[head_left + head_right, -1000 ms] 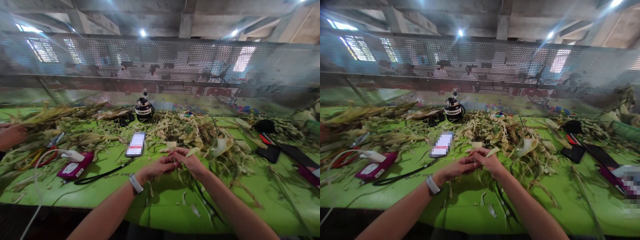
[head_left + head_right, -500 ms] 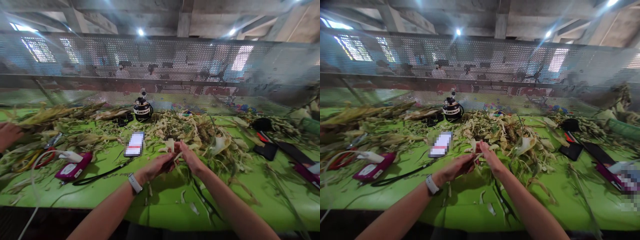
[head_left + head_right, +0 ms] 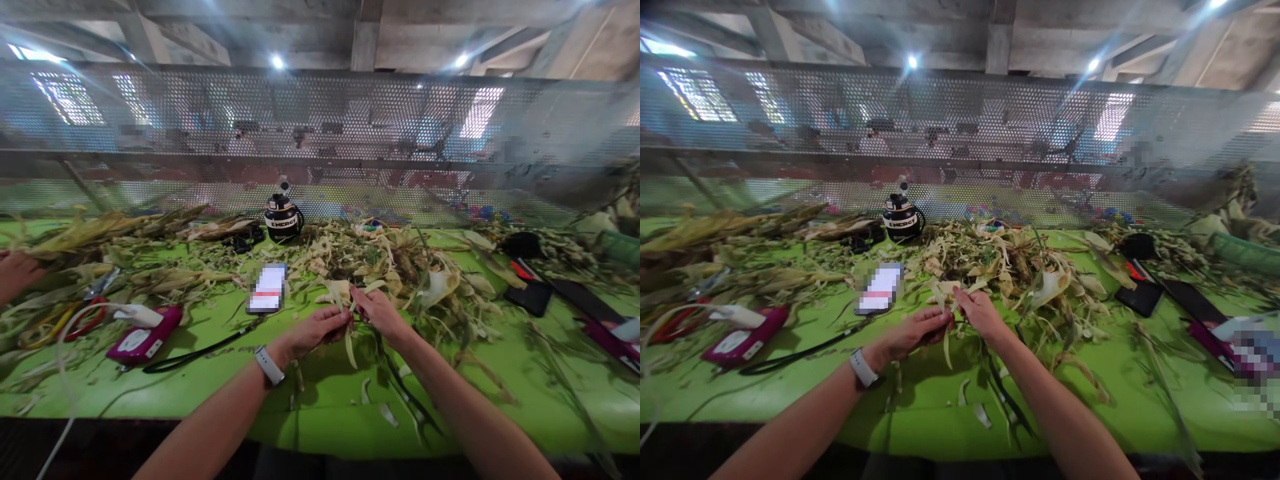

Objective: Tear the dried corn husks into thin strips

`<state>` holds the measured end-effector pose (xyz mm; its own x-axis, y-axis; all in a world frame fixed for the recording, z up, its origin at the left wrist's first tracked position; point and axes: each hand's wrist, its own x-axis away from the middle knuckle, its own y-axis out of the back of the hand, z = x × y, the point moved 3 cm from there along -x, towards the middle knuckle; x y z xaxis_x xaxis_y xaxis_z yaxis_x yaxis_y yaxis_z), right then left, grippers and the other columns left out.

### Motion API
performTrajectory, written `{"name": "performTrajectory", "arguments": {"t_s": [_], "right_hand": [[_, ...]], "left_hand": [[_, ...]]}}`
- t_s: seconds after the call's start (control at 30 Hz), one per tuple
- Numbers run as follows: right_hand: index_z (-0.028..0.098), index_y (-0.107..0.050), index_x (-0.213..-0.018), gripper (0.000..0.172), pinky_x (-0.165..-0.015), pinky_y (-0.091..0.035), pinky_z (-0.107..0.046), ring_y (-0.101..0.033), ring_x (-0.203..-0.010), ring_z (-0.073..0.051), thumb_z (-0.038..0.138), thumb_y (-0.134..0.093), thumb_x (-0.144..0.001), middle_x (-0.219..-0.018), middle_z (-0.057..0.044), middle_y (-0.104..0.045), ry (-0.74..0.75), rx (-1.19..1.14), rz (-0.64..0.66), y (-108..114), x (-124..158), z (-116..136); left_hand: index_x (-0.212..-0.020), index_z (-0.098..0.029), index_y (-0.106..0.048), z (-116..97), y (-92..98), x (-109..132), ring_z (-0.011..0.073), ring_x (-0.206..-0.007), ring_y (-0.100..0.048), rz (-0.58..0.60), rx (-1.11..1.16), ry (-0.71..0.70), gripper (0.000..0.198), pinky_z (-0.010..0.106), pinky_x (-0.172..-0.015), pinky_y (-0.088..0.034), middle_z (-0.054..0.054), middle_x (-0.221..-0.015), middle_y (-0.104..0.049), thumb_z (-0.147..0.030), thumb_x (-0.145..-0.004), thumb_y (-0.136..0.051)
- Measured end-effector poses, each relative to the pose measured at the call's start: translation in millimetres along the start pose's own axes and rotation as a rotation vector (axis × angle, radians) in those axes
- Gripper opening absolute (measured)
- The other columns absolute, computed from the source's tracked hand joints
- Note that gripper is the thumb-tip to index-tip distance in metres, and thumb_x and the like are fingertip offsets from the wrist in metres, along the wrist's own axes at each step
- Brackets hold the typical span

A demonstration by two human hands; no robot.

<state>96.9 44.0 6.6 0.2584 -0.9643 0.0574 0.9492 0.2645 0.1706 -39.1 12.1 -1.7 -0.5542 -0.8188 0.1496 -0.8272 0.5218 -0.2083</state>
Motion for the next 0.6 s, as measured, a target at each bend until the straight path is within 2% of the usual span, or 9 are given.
{"name": "performTrajectory", "arguments": {"t_s": [0.13, 0.23, 0.3, 0.4, 0.47, 0.6], "right_hand": [[0.019, -0.039, -0.04, 0.06, -0.041, -0.018, -0.025, -0.023, -0.035, -0.005, 0.073, -0.05, -0.065, -0.034, 0.007, -0.028, -0.025, -0.042, -0.033, 0, 0, -2], [0.017, -0.049, -0.048, 0.058, -0.044, -0.028, -0.024, -0.035, -0.04, -0.008, 0.073, -0.05, -0.066, -0.04, 0.004, -0.041, -0.013, -0.11, -0.091, 6, -1, 0], [0.017, -0.055, -0.057, 0.055, -0.048, -0.035, -0.024, -0.044, -0.047, -0.01, 0.07, -0.049, -0.069, -0.05, 0.001, -0.05, 0.015, -0.164, -0.168, 12, -1, 0], [0.018, -0.056, -0.062, 0.045, -0.053, -0.039, -0.025, -0.049, -0.053, -0.012, 0.061, -0.049, -0.074, -0.057, 0.0, -0.055, 0.028, -0.184, -0.27, 16, 0, 0], [0.018, -0.056, -0.063, 0.04, -0.056, -0.041, -0.025, -0.051, -0.056, -0.014, 0.054, -0.049, -0.077, -0.06, -0.001, -0.058, 0.021, -0.157, -0.225, 11, 2, 0], [0.017, -0.06, -0.077, 0.03, -0.061, -0.045, -0.027, -0.057, -0.065, -0.015, 0.046, -0.052, -0.079, -0.071, -0.002, -0.064, -0.023, -0.118, 0.1, -10, 8, -2]], "left_hand": [[-0.068, -0.016, -0.058, 3, -0.8, -1, 0.0055, -0.043, -0.038, -0.001, 0.053, 0.013, 0.033, 0.021, -0.045, -0.023, -0.005, -0.048, -0.049, -0.048, -0.07, -0.066], [-0.072, -0.016, -0.058, 4, -1.4, -4, 0.008, -0.047, -0.05, -0.023, 0.233, -0.03, 0.029, 0.021, -0.049, -0.034, -0.002, -0.054, -0.058, -0.043, -0.069, -0.069], [-0.078, -0.015, -0.061, 2, 2.4, -7, 0.0108, -0.056, -0.058, -0.088, 0.383, -0.091, 0.025, 0.022, -0.055, -0.041, 0.001, -0.063, -0.064, -0.037, -0.07, -0.07], [-0.09, -0.015, -0.064, -1, 12.0, -11, 0.0143, -0.072, -0.064, -0.214, 0.555, -0.149, 0.024, 0.023, -0.064, -0.047, 0.006, -0.079, -0.069, -0.031, -0.073, -0.069], [-0.091, -0.015, -0.065, -1, 17.2, -13, 0.0144, -0.078, -0.065, -0.27, 0.607, -0.19, 0.023, 0.023, -0.069, -0.048, 0.006, -0.084, -0.07, -0.027, -0.071, -0.07], [-0.089, -0.016, -0.066, -1, 21.0, -14, 0.013, -0.079, -0.064, -0.329, 0.605, -0.313, 0.029, 0.024, -0.078, -0.047, 0.003, -0.08, -0.071, -0.021, -0.063, -0.076]]}}
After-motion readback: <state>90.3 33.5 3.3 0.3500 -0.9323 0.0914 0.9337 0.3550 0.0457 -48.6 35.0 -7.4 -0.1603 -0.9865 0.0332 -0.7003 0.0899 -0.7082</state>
